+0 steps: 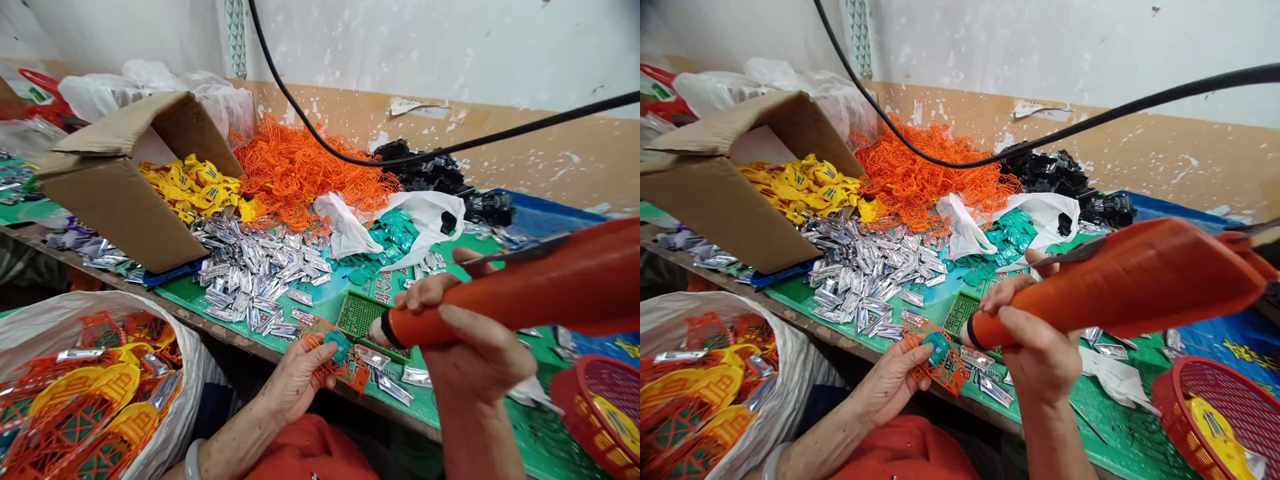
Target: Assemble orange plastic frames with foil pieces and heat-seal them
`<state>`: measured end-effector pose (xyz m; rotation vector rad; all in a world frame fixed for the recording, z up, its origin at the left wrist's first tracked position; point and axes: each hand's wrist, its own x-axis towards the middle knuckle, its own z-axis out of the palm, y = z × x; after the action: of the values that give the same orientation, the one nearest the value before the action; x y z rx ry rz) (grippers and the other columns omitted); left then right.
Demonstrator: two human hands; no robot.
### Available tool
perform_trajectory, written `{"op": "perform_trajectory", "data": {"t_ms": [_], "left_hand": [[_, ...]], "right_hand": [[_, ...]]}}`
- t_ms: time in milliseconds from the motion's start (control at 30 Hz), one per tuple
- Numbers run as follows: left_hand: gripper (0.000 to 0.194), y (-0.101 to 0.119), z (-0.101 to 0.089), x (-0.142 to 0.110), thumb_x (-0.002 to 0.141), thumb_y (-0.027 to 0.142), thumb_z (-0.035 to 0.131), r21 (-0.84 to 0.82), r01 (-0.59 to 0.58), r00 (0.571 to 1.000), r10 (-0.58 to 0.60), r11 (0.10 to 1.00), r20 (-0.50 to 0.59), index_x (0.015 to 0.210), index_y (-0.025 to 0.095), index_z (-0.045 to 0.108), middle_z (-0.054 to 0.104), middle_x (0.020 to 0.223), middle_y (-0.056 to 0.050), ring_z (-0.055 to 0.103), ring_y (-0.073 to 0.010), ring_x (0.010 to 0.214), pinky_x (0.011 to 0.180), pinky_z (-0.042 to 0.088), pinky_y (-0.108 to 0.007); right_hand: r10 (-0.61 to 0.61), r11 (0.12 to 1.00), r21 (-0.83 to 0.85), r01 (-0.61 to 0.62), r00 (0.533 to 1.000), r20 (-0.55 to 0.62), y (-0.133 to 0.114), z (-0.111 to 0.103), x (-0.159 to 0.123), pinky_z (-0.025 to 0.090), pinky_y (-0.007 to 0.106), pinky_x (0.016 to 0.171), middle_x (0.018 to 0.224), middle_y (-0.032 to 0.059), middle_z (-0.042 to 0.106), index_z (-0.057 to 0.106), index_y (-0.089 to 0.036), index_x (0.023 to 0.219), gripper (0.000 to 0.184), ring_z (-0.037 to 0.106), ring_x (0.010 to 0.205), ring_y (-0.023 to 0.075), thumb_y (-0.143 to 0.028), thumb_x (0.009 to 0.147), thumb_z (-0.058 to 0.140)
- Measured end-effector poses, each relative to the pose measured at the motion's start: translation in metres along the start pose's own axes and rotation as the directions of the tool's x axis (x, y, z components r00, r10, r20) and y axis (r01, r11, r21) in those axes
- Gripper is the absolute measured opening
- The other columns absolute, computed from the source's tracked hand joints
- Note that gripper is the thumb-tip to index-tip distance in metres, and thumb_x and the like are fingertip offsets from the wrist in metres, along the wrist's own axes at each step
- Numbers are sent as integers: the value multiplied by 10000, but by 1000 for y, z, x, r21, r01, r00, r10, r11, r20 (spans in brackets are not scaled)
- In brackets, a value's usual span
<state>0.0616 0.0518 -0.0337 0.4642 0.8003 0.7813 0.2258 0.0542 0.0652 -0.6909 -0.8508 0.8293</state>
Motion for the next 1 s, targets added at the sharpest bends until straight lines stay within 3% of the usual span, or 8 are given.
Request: {"op": "perform_trajectory", "data": {"t_ms": [233,1000], "left_hand": [[318,-1,0,1,631,339,833,-15,-5,1000,6,1000,11,829,136,690,635,669,9,547,-82,550,422,406,-176],[342,-3,1,3,622,353,823,-8,-2,999,3,1000,37,832,126,675,644,699,-8,559,-89,546,408,396,-173]], "right_hand": [[60,997,32,-63,995,76,0,3,-25,507,338,671,690,-17,602,604,-262,1088,413,558,634,144,-144,694,630],[98,995,-4,-98,985,140,5,1,-32,491,323,693,722,-30,583,543,-288,1190,468,541,660,128,-214,751,689]]}}
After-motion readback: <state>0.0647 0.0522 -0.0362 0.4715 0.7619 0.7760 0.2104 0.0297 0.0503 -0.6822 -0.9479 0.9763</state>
